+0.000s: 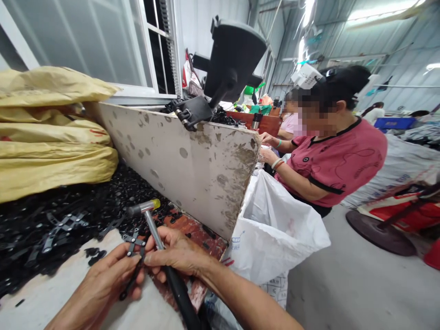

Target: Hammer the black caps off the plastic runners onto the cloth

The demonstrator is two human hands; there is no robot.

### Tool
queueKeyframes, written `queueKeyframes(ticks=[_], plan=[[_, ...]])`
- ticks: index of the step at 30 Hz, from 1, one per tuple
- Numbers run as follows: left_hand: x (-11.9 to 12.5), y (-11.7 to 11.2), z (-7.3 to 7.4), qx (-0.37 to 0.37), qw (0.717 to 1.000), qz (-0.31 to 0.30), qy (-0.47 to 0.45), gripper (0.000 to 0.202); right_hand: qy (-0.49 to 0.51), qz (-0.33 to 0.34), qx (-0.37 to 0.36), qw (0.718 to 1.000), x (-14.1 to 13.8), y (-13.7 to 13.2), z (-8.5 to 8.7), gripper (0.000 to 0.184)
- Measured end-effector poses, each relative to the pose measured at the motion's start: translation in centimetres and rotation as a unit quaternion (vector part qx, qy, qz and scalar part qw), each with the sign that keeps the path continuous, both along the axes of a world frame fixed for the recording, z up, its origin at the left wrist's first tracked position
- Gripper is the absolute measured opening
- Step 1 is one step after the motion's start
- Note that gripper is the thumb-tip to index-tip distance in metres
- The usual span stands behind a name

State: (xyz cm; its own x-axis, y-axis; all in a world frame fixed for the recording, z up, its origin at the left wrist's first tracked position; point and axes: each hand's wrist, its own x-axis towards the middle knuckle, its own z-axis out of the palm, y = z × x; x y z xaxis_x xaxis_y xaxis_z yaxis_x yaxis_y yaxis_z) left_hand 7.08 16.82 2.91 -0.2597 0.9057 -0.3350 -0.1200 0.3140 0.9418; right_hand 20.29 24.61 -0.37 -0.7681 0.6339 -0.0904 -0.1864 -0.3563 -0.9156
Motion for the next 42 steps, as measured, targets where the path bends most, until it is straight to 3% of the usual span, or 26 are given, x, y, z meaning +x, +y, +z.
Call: queueKeyframes(ticks=[4, 8, 14, 20, 33, 42], plan=[[0.1, 0.5, 0.0, -0.007, 1.0, 0.002, 0.009, 0.042, -0.038, 0.011, 0.046, 0.998, 0.2, -0.1, 0.7, 0.056], [-0.6, 0.1, 0.3, 0.013, 1.0, -0.014, 0.019, 0.038, -0.038, -0.014, 0.057, 0.998, 0.4, -0.9, 0.6, 0.037], [-4.6, -2.3, -0.1, -0.017, 0.997, -0.008, 0.079, 0.025, -0.055, -0.057, 0.031, 0.996, -0.3, -0.2, -1.3, 0.029], [-6.9, -3.5, -1.3, -0.035, 0.999, 0.008, 0.036, 0.023, -0.097, -0.08, 0.031, 0.992, -0.6, -0.2, -1.5, 0.032], [-7.4, -2.4, -1.5, -0.052, 0.998, 0.029, 0.001, 0.025, -0.137, -0.092, 0.029, 0.986, -1.0, -0.2, -1.5, 0.032], [-7.5, -1.9, -0.9, -0.068, 0.996, 0.017, 0.056, 0.027, -0.141, -0.077, 0.03, 0.987, -0.9, 0.0, -1.8, 0.031]])
